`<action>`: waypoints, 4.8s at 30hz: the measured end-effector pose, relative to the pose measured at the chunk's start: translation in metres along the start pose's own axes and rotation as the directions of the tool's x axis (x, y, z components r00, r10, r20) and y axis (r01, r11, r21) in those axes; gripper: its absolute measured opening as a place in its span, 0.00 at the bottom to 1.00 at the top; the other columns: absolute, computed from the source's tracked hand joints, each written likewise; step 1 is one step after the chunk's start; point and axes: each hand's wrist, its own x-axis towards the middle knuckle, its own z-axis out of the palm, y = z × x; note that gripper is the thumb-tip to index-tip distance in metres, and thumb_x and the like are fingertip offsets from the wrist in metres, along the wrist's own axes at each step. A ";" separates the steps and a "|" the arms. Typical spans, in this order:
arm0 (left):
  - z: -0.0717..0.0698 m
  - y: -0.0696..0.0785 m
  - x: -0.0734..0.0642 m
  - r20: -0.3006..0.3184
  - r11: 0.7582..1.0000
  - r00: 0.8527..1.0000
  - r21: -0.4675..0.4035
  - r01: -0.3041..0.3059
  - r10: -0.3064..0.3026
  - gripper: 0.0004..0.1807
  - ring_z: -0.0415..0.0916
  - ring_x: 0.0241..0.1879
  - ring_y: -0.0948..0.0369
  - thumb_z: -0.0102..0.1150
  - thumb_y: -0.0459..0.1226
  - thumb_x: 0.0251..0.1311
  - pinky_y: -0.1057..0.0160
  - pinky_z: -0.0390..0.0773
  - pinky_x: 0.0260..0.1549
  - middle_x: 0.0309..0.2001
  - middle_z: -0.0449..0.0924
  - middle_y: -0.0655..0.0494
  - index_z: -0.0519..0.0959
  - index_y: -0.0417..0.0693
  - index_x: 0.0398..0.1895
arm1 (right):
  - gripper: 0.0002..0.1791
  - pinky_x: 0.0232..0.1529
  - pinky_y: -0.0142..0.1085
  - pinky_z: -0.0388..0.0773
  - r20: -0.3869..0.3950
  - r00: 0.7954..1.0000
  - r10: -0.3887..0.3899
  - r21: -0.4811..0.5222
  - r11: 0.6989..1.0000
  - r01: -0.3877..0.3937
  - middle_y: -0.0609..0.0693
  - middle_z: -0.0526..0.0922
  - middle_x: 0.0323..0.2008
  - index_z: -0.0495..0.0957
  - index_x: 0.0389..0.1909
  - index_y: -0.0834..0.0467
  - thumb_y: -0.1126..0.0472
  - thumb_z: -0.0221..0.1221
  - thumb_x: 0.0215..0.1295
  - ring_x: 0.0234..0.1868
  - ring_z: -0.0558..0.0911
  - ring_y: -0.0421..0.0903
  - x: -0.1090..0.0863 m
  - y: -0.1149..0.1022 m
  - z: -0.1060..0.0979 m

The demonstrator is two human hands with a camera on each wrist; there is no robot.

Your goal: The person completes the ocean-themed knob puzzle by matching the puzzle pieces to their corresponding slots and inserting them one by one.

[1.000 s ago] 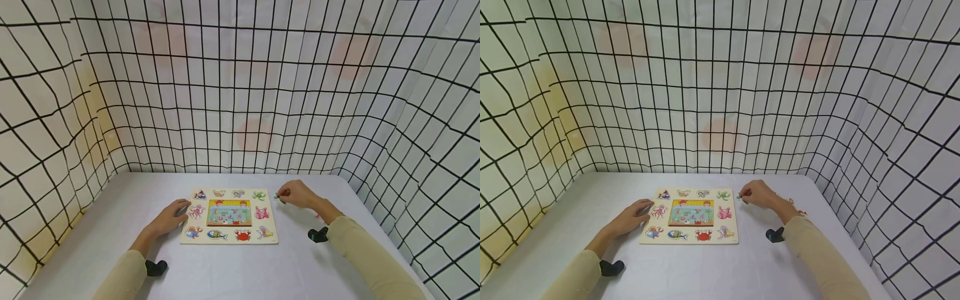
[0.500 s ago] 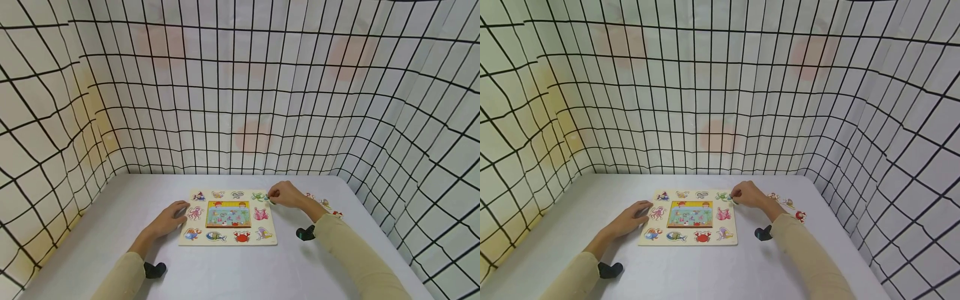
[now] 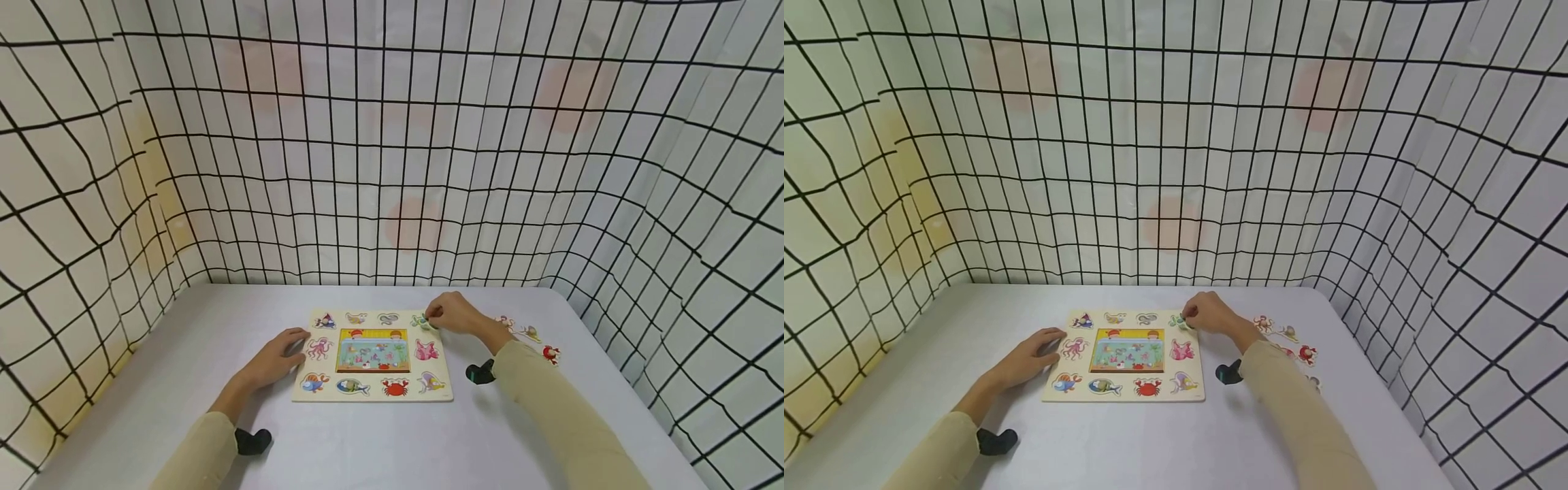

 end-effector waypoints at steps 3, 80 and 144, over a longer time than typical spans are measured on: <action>0.000 0.000 -0.001 0.002 1.000 1.000 0.003 -0.007 0.007 0.30 0.50 0.77 0.36 0.58 0.36 0.72 0.35 0.50 0.74 0.76 0.61 0.38 0.68 0.38 0.75 | 0.06 0.39 0.36 0.83 -0.005 1.000 0.005 -0.010 1.000 -0.005 0.46 0.88 0.36 0.89 0.41 0.61 0.65 0.66 0.68 0.37 0.83 0.41 0.006 -0.003 0.002; 0.001 0.001 0.000 -0.013 1.000 1.000 -0.004 -0.002 0.002 0.30 0.51 0.76 0.36 0.59 0.35 0.71 0.35 0.50 0.73 0.75 0.62 0.37 0.69 0.37 0.74 | 0.08 0.43 0.39 0.84 -0.007 1.000 0.007 -0.038 0.999 -0.008 0.47 0.86 0.38 0.87 0.44 0.62 0.67 0.67 0.66 0.41 0.83 0.45 0.006 -0.010 -0.008; -0.001 0.004 -0.001 0.006 1.000 1.000 -0.008 0.028 -0.028 0.29 0.49 0.77 0.36 0.57 0.35 0.72 0.35 0.48 0.74 0.76 0.60 0.38 0.68 0.38 0.75 | 0.06 0.35 0.32 0.82 -0.070 0.995 0.065 0.016 0.998 -0.064 0.41 0.81 0.33 0.86 0.42 0.62 0.67 0.67 0.65 0.35 0.78 0.40 -0.167 0.065 -0.043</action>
